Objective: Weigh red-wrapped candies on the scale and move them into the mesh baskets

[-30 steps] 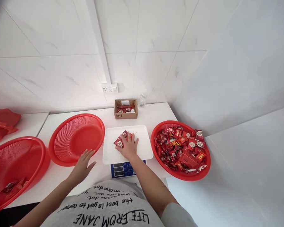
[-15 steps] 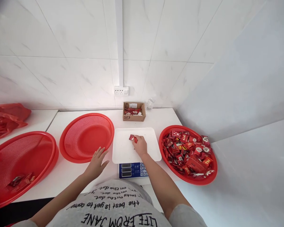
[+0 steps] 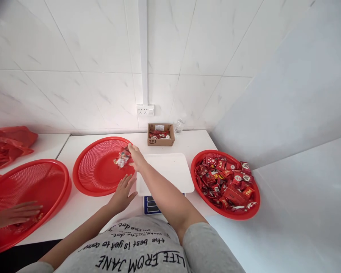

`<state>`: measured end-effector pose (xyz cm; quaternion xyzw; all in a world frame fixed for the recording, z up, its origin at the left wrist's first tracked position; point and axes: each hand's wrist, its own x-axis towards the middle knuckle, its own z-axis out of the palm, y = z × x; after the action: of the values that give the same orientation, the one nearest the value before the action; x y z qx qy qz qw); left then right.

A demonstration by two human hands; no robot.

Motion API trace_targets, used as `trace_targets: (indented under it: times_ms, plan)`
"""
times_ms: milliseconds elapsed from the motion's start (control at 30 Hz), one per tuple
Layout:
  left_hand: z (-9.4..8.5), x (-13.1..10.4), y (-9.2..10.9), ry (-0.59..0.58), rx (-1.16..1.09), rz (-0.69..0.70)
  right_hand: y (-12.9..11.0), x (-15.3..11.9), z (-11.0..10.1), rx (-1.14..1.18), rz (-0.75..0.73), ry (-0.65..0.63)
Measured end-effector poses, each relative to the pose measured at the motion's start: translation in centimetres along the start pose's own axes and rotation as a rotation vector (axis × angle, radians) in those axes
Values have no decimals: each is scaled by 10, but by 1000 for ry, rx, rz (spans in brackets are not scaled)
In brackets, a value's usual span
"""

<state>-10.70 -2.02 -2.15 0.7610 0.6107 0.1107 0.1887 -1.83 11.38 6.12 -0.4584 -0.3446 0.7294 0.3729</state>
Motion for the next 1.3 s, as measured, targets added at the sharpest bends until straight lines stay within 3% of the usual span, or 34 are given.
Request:
trace_targets:
  times_ms: [100, 167, 333, 467, 600, 767, 900, 1033, 1133, 1300]
  plan:
    - [2, 4, -6, -9, 26, -41, 9, -12, -22, -122, -33, 16]
    - [1, 7, -13, -29, 44, -67, 20, -26, -51, -211, -130, 127]
    - [-13, 17, -30, -140, -8, -70, 49, -71, -165, -602, -493, 609]
    - [-18, 23, -41, -111, 41, -60, 66, -108, -261, -839, -332, 820]
    - [-10, 31, -40, 71, 169, -104, 72, -126, -321, -865, -12, 782]
    - [-4, 46, 5, 289, 122, -28, 76, -120, -345, -1014, 67, 583]
    - [3, 55, 62, 324, -2, 101, 77, -112, -350, -1140, 84, 493]
    - [15, 56, 108, 285, -50, 183, 74, -114, -350, -1262, 80, 533]
    - [21, 52, 124, 233, -54, 205, 69, -120, -352, -1269, 38, 487]
    - [25, 50, 122, 190, -46, 151, 51, -129, -371, -1135, -10, 332]
